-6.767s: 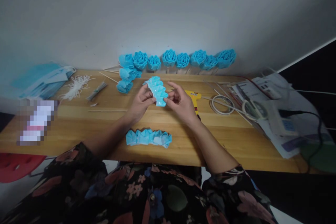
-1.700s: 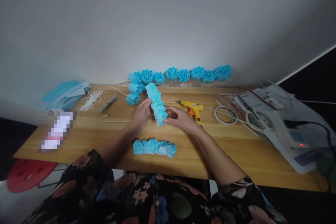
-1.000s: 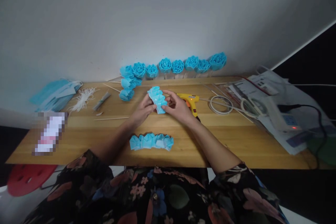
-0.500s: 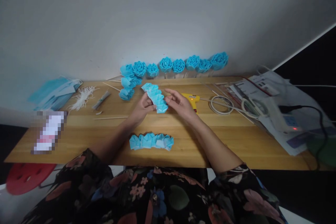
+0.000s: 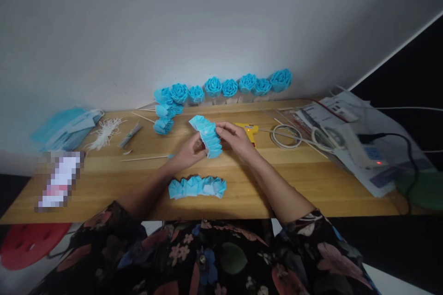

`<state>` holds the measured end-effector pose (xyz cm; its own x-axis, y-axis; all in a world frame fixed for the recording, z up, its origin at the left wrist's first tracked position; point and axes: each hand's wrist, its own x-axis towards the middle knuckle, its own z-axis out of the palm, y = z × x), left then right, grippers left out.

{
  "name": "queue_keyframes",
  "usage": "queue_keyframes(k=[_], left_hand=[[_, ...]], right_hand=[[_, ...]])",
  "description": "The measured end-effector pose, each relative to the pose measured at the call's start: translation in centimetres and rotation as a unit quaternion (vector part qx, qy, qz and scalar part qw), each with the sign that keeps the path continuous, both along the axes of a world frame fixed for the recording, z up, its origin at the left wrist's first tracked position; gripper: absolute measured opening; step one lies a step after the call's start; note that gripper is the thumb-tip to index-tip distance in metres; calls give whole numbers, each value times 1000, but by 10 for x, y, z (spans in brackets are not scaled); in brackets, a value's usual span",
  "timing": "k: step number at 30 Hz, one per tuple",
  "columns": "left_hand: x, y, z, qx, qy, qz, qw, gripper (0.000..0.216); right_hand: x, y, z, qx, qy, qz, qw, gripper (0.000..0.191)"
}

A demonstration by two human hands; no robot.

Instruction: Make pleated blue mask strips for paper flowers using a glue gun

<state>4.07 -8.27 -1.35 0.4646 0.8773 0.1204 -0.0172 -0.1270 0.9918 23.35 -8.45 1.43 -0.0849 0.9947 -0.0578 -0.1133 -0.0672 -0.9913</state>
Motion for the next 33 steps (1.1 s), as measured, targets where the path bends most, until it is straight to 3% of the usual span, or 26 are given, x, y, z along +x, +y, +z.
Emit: queue_keyframes(k=[5,10,19,26,33], left_hand=[[-2,-3,2,38,46,-4,998,26],[-5,-2,5,17,23,-5,1000,33],[-5,12,-1,-113,-124,102,981,43],[-6,16,-6,-124,-127,151,972,32],[-6,11,4,-100,-98,149,979,31]], right_hand=[[0,0,-1,30,1,10,999,50],[2,1,-4,33,8,16,999,46],[-3,-1,-7,25,-2,36,999,48],[-5,-4,-4,-2,-4,59,998,48],[-4,-5,2,10,-62,88,994,47]])
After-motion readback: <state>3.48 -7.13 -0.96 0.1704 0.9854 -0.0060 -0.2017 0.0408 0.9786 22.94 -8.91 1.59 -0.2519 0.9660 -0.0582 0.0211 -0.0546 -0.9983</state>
